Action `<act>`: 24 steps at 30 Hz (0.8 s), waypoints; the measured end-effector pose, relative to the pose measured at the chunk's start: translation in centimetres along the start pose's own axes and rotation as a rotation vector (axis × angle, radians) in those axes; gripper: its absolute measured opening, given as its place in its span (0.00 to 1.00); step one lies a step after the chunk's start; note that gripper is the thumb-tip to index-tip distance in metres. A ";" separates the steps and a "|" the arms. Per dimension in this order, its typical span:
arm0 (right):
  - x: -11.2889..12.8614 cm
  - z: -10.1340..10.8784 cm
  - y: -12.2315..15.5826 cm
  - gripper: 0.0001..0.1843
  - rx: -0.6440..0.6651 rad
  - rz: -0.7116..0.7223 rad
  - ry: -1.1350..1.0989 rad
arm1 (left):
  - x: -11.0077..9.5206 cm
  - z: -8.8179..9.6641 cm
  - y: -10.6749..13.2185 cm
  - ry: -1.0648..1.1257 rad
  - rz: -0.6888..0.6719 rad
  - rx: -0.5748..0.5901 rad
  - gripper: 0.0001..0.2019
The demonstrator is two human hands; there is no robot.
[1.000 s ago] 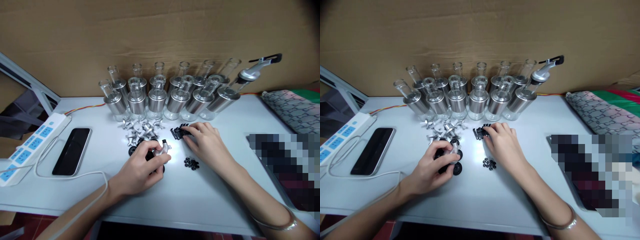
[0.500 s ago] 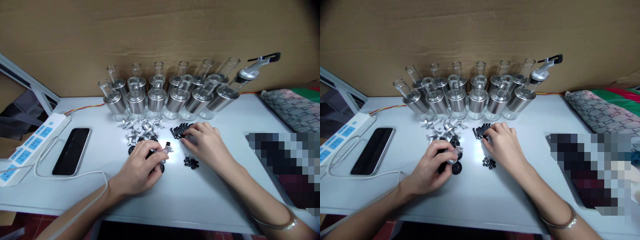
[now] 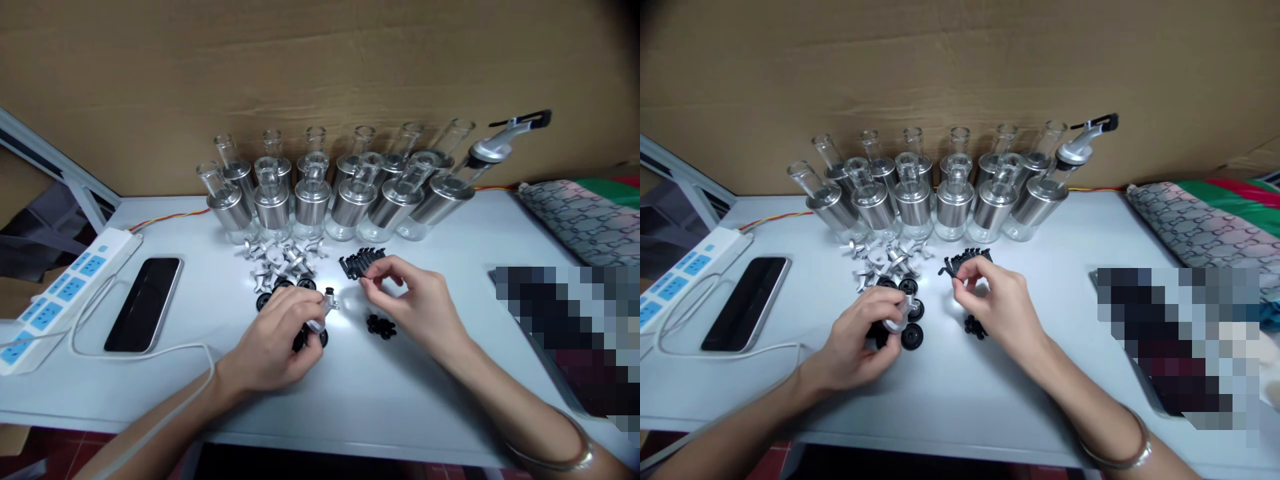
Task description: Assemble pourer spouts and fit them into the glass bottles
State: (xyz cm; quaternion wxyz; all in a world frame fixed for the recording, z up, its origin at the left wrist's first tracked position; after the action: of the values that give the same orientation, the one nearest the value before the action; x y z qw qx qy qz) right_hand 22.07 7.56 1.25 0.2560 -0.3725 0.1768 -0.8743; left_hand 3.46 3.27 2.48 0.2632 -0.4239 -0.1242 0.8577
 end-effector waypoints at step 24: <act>5.1 0.1 1.3 0.11 -0.183 0.362 -0.307 | -0.2 -0.4 0.1 -0.052 -0.036 0.036 0.34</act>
State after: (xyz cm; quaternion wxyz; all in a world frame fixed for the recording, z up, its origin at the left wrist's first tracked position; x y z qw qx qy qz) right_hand 19.54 3.54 3.45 0.3977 -0.4847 0.2780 -0.7278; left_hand 3.79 3.10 2.33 0.2828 -0.3944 -0.1230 0.8656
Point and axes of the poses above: each hand's wrist, its own y-axis away from the middle knuckle, its own z-axis out of the back of the hand, x = y × z, the point moved 5 cm from there along -y, towards the middle knuckle, and after that the axes turned 14 degrees about z, right-handed, at the moved point
